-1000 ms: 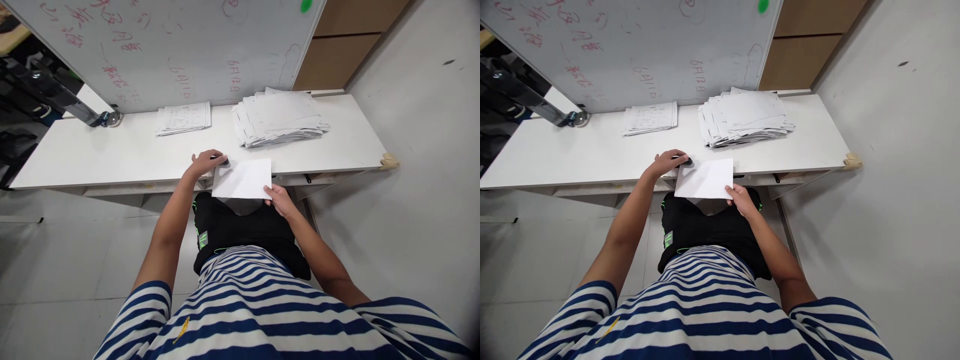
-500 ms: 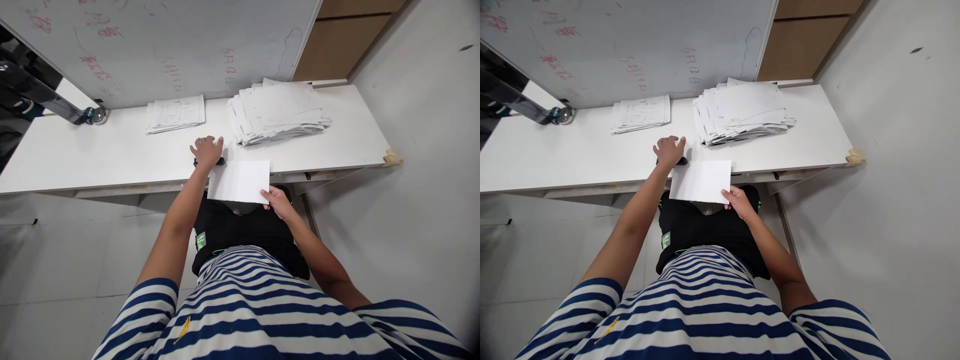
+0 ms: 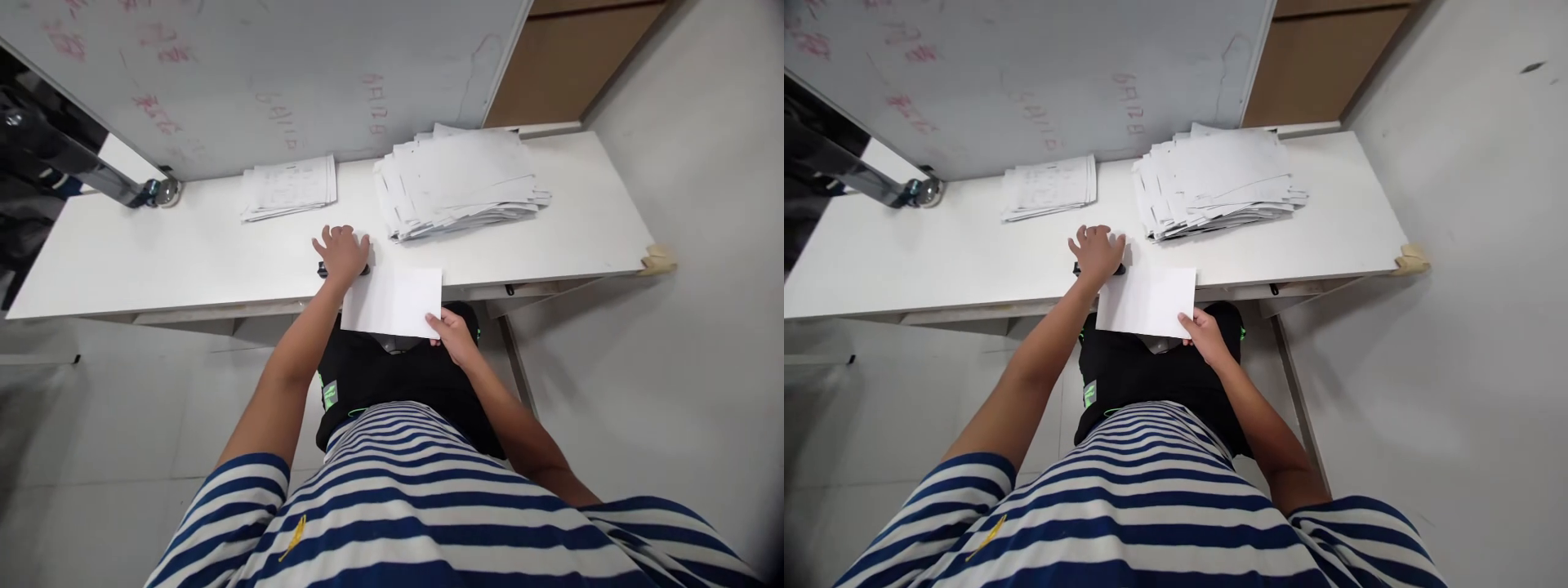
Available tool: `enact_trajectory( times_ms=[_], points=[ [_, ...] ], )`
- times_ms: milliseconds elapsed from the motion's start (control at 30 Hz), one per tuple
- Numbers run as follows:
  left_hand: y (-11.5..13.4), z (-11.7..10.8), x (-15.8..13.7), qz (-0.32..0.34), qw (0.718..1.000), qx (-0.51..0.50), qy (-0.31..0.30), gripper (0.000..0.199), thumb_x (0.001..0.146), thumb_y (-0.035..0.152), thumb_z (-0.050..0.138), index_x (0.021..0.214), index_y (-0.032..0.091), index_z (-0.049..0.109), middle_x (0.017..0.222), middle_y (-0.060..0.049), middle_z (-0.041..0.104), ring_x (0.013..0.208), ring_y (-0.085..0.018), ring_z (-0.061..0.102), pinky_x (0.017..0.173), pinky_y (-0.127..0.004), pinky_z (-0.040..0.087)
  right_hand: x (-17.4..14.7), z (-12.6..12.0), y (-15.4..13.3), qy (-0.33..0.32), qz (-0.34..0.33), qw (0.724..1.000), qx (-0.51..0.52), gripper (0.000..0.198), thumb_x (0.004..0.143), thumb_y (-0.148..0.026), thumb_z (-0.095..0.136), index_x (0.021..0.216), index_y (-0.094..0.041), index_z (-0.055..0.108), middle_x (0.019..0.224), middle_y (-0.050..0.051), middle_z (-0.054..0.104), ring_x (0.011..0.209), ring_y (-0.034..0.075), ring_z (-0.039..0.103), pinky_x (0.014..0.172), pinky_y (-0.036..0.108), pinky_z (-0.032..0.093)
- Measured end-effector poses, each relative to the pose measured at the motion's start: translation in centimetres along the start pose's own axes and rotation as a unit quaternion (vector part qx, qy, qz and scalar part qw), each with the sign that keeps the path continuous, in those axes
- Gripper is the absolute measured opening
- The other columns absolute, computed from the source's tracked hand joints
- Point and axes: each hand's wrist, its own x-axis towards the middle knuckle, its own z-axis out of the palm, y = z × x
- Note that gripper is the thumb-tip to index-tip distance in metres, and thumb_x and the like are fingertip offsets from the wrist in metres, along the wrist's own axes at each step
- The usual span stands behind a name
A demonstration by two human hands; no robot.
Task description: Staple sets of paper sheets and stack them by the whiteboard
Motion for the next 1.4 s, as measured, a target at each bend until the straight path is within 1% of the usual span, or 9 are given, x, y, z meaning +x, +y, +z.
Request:
enact_trajectory(
  times_ms=[133,200,267,367,467,567,700,1133,1400],
  points=[
    [-0.7,-1.5,0.5,-0.009,0.984,-0.17,0.045,0.031,0.1,0.051,0.052,0.105,0.023,0.063,0.12,-0.014,0.068,0.127,-0.031,0.057,0.113,-0.05,0.038,0.0,1.1,0.3,0.086,-0.038,0.995,-0.022,0.046,0.08,-0.06,0.068,0.095,-0.017,0.07,0.073,0.0,0.062,0.058,0.013,0.049,0.047,0.026,0.041],
    [-1.6,-2.6,0.0,0.009,0.967,-0.244,0.068,0.038,0.104,0.054,0.039,0.106,0.023,0.061,0.119,-0.011,0.069,0.118,-0.024,0.062,0.106,-0.04,0.045,0.1,1.4,0.7,0.106,-0.047,0.993,-0.032,0.045,0.082,-0.059,0.066,0.094,-0.017,0.069,0.075,0.001,0.061,0.061,0.013,0.05,0.047,0.026,0.042],
    [-3.0,-3.6,-0.8,0.052,0.967,-0.241,0.066,0.041,0.105,0.055,0.035,0.107,0.024,0.062,0.12,-0.01,0.069,0.118,-0.022,0.062,0.105,-0.036,0.044,0.3,1.6,0.9,0.113,-0.055,0.991,-0.04,0.043,0.083,-0.059,0.064,0.093,-0.017,0.069,0.074,0.0,0.06,0.062,0.014,0.05,0.048,0.025,0.042],
    [-5.4,-4.5,-2.4,0.109,0.982,-0.154,-0.005,0.033,0.101,0.051,0.047,0.106,0.023,0.065,0.119,-0.009,0.07,0.118,-0.022,0.061,0.105,-0.035,0.044,0.8,1.2,0.0,0.121,-0.074,0.989,-0.039,0.042,0.084,-0.057,0.064,0.096,-0.018,0.069,0.076,0.001,0.061,0.061,0.014,0.05,0.048,0.025,0.042],
    [-7.1,-4.3,-3.3,0.062,0.991,-0.112,-0.034,0.026,0.099,0.046,0.052,0.095,0.023,0.065,0.108,-0.007,0.072,0.106,-0.02,0.064,0.096,-0.031,0.048,1.1,0.1,-2.5,0.161,-0.116,0.978,-0.058,0.038,0.085,-0.055,0.065,0.097,-0.019,0.071,0.076,0.002,0.063,0.061,0.015,0.051,0.049,0.026,0.044],
    [-7.4,-3.8,-3.4,0.024,0.994,-0.104,-0.013,0.025,0.098,0.044,0.054,0.087,0.024,0.063,0.101,-0.005,0.071,0.1,-0.019,0.064,0.092,-0.03,0.048,1.0,-1.4,-5.3,0.203,-0.174,0.96,-0.08,0.034,0.086,-0.052,0.066,0.095,-0.02,0.071,0.077,0.003,0.063,0.064,0.015,0.052,0.053,0.027,0.046],
    [-7.1,-3.5,-3.3,0.012,0.993,-0.118,0.009,0.024,0.097,0.043,0.056,0.084,0.024,0.061,0.096,-0.004,0.07,0.095,-0.019,0.064,0.089,-0.031,0.048,0.4,-3.0,-7.1,0.223,-0.218,0.95,-0.034,0.037,0.087,-0.055,0.068,0.1,-0.021,0.071,0.079,0.001,0.062,0.063,0.013,0.049,0.051,0.024,0.043],
    [-7.0,-3.4,-3.4,-0.007,0.995,-0.1,0.012,0.026,0.1,0.044,0.052,0.087,0.024,0.06,0.1,-0.005,0.071,0.098,-0.019,0.063,0.092,-0.03,0.048,-0.1,-3.2,-5.8,0.223,-0.175,0.959,0.023,0.042,0.081,-0.061,0.072,0.097,-0.022,0.068,0.073,-0.003,0.053,0.054,0.009,0.039,0.045,0.024,0.035],
    [-6.7,-3.5,-3.6,0.009,0.997,-0.07,0.025,0.028,0.102,0.044,0.05,0.082,0.025,0.057,0.1,-0.007,0.069,0.102,-0.021,0.062,0.096,-0.033,0.046,0.3,-3.0,-5.0,0.208,-0.154,0.966,-0.015,0.044,0.083,-0.064,0.069,0.096,-0.023,0.067,0.071,-0.002,0.053,0.055,0.011,0.04,0.046,0.026,0.036]
  ],
)
